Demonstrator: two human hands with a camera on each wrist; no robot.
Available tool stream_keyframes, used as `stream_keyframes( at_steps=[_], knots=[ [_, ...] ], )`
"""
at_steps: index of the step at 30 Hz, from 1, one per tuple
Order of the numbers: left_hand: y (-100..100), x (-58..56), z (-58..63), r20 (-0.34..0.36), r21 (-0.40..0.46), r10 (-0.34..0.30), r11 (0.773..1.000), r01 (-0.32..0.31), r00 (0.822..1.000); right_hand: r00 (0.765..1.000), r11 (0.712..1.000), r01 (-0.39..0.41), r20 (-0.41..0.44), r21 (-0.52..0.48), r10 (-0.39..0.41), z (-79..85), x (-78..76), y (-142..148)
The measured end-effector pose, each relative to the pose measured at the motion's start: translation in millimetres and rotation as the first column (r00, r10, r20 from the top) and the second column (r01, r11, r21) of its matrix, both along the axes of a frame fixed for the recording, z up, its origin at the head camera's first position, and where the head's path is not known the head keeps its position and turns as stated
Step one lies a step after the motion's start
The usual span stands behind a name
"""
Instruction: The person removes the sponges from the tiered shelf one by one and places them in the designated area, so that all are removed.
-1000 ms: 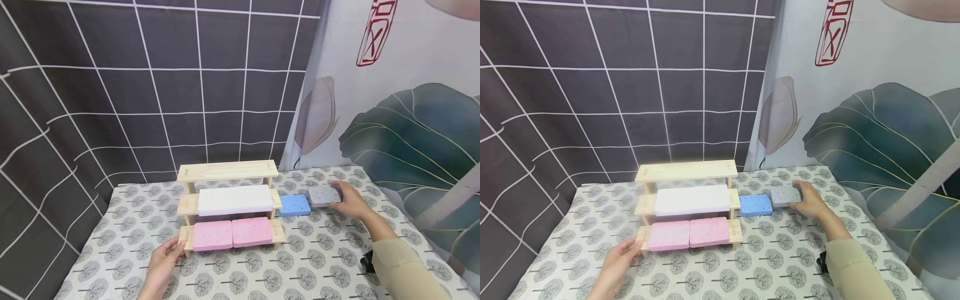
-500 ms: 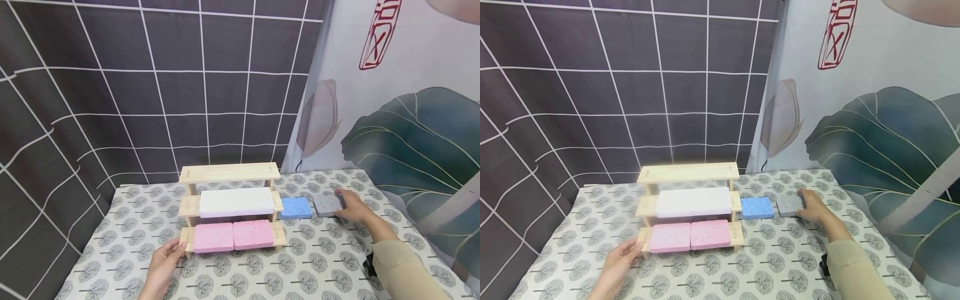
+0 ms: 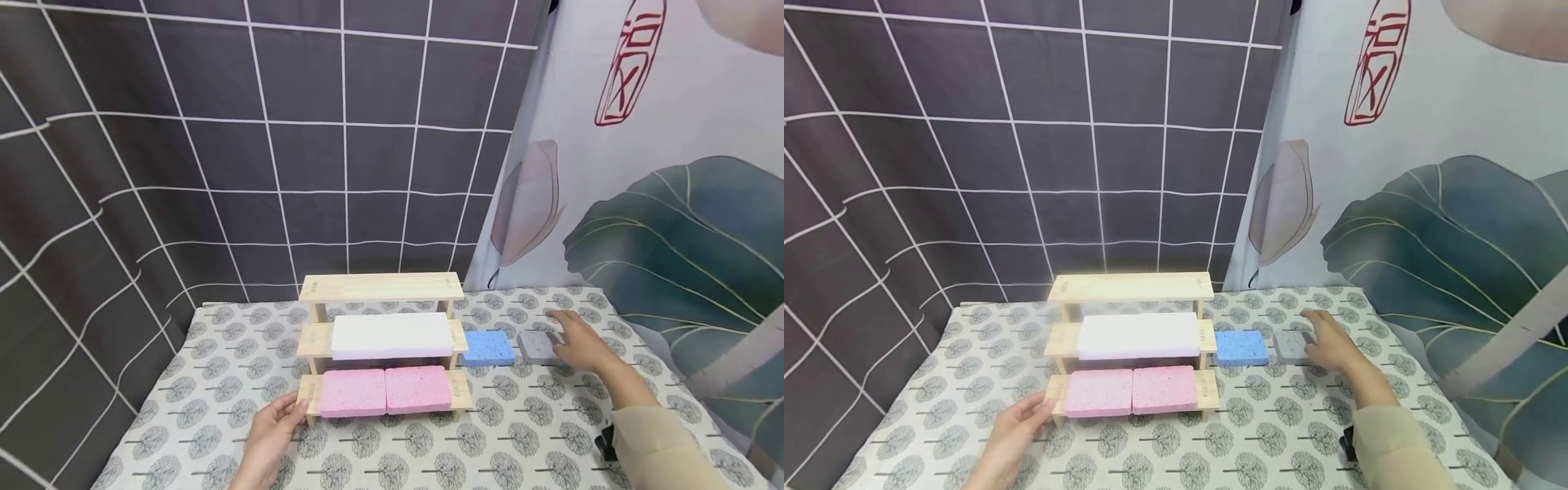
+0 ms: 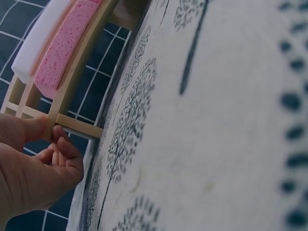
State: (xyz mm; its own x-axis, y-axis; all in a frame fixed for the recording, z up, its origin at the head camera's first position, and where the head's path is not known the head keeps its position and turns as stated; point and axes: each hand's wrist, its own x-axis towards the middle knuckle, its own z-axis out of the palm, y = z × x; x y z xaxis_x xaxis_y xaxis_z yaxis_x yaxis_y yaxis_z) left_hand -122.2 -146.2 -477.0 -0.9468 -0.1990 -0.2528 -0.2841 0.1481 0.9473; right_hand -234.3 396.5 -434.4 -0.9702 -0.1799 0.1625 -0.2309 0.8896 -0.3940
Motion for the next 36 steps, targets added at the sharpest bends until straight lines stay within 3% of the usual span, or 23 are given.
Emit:
stream_keyframes(
  at_steps=[6, 12, 17, 22, 29, 36],
  knots=[
    [3, -4.5, -2.1, -0.02, -0.001, 0.005, 1.0, -0.005, 1.0, 0.974, 0.99, -0.051, -0.226, -0.132, 0.02, 26.4, 4.3, -33],
    [4, -5.0, -0.5, -0.034, 0.01, -0.003, 1.0, 0.004, 0.999, 0.942, 0.925, -0.193, -0.326, -0.326, 0.082, 50.9, 11.3, -76],
    [3, -5.1, -0.1, -0.033, -0.004, -0.007, 1.0, 0.006, 0.999, 0.923, 0.889, -0.309, -0.331, -0.337, 0.195, 60.7, 21.5, -110],
    [2, -2.0, -1.6, -0.029, -0.001, 0.001, 1.0, -0.001, 1.0, 0.904, 0.871, -0.39, -0.303, -0.3, 0.301, 55.4, 28.7, -136],
    [2, -3.3, -2.4, -0.028, 0.002, -0.001, 1.0, 0.001, 1.0, 0.924, 0.907, -0.346, -0.254, -0.238, 0.286, 45.4, 29.9, -154],
    [0, -1.6, -3.0, -0.038, 0.019, 0.006, 1.0, -0.005, 0.999, 0.929, 0.918, -0.336, -0.234, -0.212, 0.286, 41.2, 28.0, -168]
  ],
)
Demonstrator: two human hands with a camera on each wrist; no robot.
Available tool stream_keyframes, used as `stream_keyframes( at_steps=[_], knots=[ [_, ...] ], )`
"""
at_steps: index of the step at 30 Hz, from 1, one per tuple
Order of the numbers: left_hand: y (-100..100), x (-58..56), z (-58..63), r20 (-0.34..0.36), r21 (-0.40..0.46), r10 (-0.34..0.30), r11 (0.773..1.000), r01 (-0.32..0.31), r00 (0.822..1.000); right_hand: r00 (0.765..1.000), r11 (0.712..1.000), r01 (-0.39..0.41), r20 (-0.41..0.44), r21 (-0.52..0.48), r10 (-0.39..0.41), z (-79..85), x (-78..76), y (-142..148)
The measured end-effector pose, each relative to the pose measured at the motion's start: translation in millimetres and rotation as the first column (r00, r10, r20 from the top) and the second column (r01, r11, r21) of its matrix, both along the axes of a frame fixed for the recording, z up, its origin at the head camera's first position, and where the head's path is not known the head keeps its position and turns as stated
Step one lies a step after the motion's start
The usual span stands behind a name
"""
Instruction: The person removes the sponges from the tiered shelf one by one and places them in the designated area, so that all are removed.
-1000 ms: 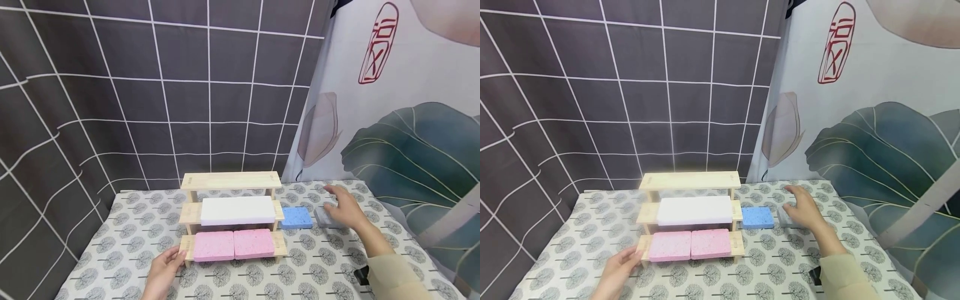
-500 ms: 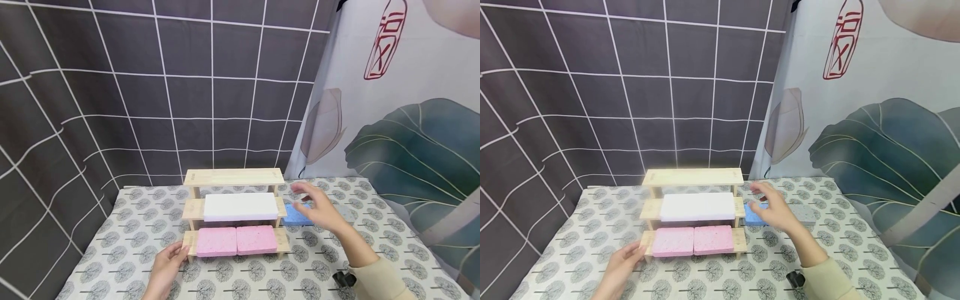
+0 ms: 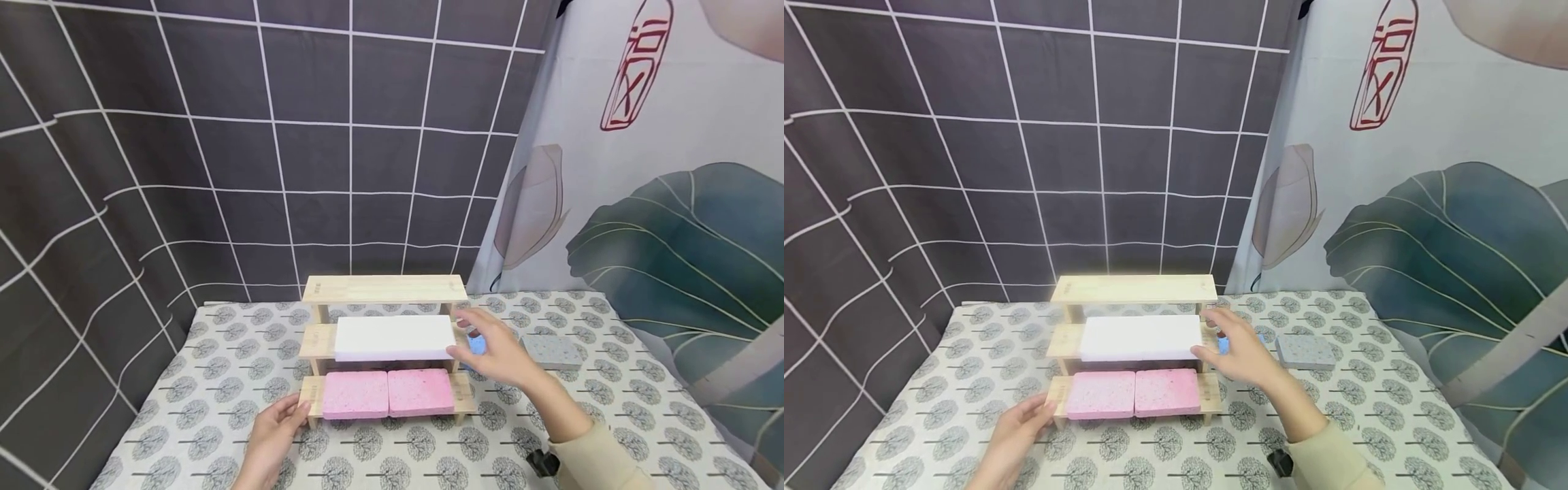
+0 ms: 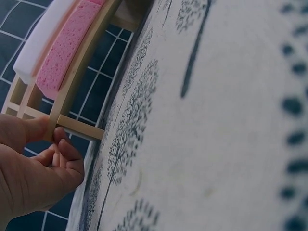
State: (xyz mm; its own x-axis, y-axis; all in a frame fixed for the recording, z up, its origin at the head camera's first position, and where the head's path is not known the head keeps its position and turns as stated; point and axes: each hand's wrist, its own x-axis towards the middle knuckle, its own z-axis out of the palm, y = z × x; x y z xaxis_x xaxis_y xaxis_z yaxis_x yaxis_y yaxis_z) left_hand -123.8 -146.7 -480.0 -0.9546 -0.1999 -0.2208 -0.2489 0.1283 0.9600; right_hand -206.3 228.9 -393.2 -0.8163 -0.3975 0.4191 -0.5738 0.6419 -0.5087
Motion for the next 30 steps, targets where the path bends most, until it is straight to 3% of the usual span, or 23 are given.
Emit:
stream_keyframes(
  at_steps=[6, 30],
  knots=[
    [0, 1.8, 0.5, -0.01, 0.015, -0.004, 1.0, 0.004, 1.0, 0.999, 1.0, -0.011, -0.035, 0.027, 0.012, -0.9, -3.0, -6],
    [0, -0.3, 1.7, 0.001, 0.013, -0.008, 1.0, 0.007, 1.0, 0.998, 0.986, 0.056, -0.001, 0.157, -0.056, 1.3, -7.1, -24]
  ],
)
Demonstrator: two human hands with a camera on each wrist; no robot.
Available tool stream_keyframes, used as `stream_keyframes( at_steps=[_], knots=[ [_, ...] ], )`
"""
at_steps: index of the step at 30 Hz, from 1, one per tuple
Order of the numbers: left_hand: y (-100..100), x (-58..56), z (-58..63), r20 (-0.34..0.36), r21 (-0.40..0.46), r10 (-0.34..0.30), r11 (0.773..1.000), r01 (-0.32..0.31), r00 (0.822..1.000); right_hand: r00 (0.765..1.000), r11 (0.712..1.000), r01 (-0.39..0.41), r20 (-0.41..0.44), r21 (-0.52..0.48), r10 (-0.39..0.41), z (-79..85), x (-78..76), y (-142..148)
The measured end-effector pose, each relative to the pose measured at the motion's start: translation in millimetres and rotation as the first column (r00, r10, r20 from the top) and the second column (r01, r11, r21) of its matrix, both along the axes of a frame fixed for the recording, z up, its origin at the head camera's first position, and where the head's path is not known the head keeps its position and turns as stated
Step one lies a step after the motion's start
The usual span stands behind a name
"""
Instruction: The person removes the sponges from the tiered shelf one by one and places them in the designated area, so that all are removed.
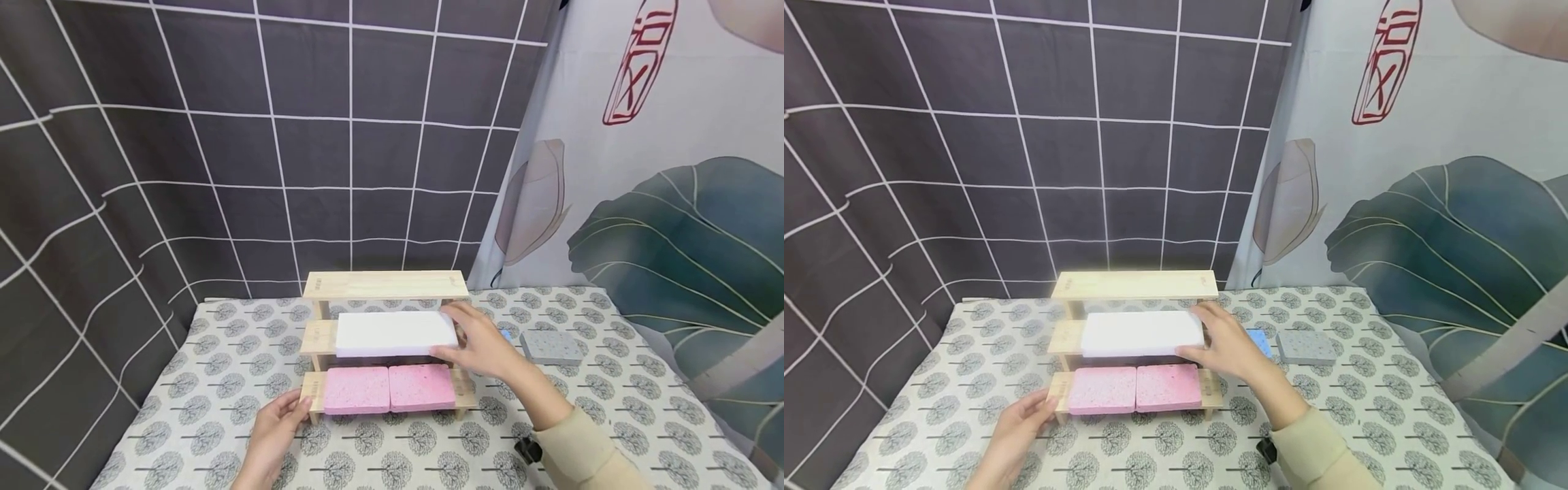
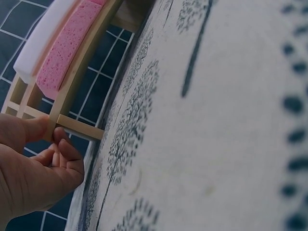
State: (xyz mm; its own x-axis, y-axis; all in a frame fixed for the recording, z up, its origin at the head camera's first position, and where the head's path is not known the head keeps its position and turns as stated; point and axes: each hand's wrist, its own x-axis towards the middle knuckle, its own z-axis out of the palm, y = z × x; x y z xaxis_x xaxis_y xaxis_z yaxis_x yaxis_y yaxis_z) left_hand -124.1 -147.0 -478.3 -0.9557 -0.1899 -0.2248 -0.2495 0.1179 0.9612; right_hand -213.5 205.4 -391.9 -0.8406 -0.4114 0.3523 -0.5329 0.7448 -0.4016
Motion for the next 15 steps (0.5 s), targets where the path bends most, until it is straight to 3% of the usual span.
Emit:
stream_keyframes(
  at_steps=[15],
  knots=[
    [-0.8, 0.3, -0.7, -0.014, 0.023, -0.007, 1.0, 0.007, 1.0, 1.0, 1.0, 0.013, 0.02, -0.004, -0.013, 0.3, -0.5, -1.7]
  ],
)
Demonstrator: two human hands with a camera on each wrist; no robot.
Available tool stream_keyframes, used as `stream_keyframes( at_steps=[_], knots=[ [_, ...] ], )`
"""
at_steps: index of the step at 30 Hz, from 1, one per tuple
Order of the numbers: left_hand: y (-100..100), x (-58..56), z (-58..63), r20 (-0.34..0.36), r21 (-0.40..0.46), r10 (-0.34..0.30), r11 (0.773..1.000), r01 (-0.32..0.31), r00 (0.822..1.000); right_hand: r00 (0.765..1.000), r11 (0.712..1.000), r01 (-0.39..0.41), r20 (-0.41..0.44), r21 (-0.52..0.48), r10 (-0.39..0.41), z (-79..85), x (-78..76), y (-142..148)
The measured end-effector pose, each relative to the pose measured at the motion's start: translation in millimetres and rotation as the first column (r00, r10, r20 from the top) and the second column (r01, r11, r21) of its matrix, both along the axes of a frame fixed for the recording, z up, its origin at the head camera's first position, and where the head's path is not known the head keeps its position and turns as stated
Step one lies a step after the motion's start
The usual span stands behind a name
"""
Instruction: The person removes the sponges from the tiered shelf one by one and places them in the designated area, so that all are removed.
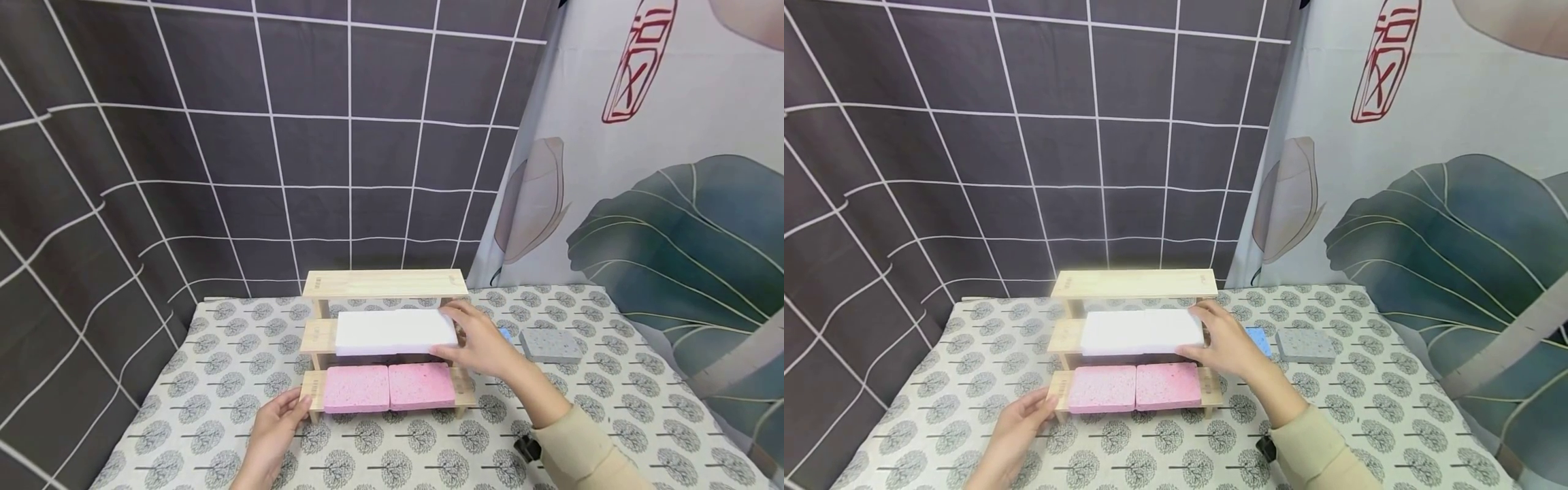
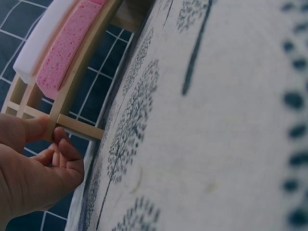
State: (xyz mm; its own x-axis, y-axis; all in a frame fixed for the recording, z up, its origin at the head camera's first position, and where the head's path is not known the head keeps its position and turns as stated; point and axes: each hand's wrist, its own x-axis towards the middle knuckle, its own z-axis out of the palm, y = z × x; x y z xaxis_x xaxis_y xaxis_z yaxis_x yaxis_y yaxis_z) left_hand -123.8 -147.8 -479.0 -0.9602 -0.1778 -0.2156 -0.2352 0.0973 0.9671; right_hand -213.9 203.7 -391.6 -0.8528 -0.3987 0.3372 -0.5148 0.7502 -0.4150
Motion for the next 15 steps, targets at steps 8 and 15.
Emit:
stream_keyframes(
  at_steps=[8, 15],
  knots=[
    [-1, -0.4, -0.6, 0.006, -0.011, 0.001, 1.0, 0.0, 1.0, 1.0, 1.0, -0.011, -0.004, -0.025, 0.011, 1.9, 0.0, 4],
    [0, -1.1, -0.5, 0.005, -0.001, 0.002, 1.0, -0.002, 1.0, 1.0, 1.0, -0.008, -0.02, -0.018, 0.008, 4.7, 1.7, 11]
  ],
)
